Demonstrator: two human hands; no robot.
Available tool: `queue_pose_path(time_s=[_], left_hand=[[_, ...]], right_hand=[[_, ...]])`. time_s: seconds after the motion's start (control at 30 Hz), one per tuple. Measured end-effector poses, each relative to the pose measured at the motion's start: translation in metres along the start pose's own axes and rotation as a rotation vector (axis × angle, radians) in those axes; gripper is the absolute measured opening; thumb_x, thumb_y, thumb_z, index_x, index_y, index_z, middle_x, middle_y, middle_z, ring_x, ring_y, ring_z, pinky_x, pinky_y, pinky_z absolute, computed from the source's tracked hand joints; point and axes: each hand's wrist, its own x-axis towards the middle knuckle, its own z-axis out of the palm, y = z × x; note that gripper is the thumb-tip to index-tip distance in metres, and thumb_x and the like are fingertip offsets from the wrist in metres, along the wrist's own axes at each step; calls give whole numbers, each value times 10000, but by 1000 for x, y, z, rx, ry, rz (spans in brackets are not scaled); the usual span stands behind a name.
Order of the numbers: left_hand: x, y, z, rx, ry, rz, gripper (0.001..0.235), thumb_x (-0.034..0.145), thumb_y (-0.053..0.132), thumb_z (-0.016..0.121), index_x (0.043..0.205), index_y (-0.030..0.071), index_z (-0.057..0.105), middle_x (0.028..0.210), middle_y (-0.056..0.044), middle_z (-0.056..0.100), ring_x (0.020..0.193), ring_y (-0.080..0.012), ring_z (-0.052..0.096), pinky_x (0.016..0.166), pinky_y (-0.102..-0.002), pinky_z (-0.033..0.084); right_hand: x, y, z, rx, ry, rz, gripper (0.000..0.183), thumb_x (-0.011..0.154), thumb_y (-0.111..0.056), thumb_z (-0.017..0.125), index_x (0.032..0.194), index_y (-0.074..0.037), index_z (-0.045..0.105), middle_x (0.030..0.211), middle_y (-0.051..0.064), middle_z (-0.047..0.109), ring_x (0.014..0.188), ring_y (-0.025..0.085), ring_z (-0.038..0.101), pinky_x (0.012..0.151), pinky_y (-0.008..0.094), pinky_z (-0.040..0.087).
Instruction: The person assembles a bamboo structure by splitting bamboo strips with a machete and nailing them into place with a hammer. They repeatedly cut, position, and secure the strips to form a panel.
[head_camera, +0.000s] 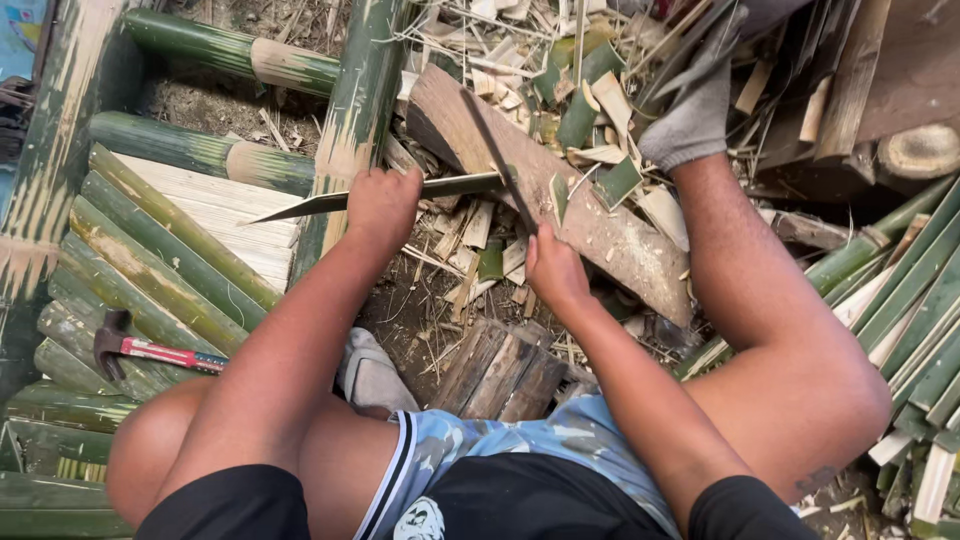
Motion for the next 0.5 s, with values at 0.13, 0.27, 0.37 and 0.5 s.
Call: queue_pose_path(time_s=[0.13,0.27,0.37,0.5], left_hand=[[2,1,9,-12,-32,-6,289,924,93,625,1209,130,594,1010,-98,730,989,-274,693,868,-386,501],[10,-5,17,-32,-15,4,344,863,117,650,1201,128,587,1021,-107,720,993,-281,685,852,-394,499],[8,-2,20,-52,2,-5,323,884,118,652,1200,139,589,1026,-95,728,1002,-278,695,869,-397,500],[3,-8,15,-154,-75,-32,297,926,158,650,1215,164,582,1063,-107,732,1030,-315,703,871,-438,519]], right_hand=[[-12,5,-13,426,191,-22,200,1101,-211,479,1080,-12,492,669,149,644,540,289,682,501,419,524],[-5,8,1,419,344,-103,213,1077,-221,520,1059,-10,493,673,176,665,584,328,703,530,441,562],[-2,15,21,180,132,-15,221,1049,-240,541,1067,-22,508,712,259,656,665,465,671,605,542,532],[4,31,33,200,-68,124,250,1022,-253,518,1136,-32,494,755,319,651,745,559,636,682,618,505]])
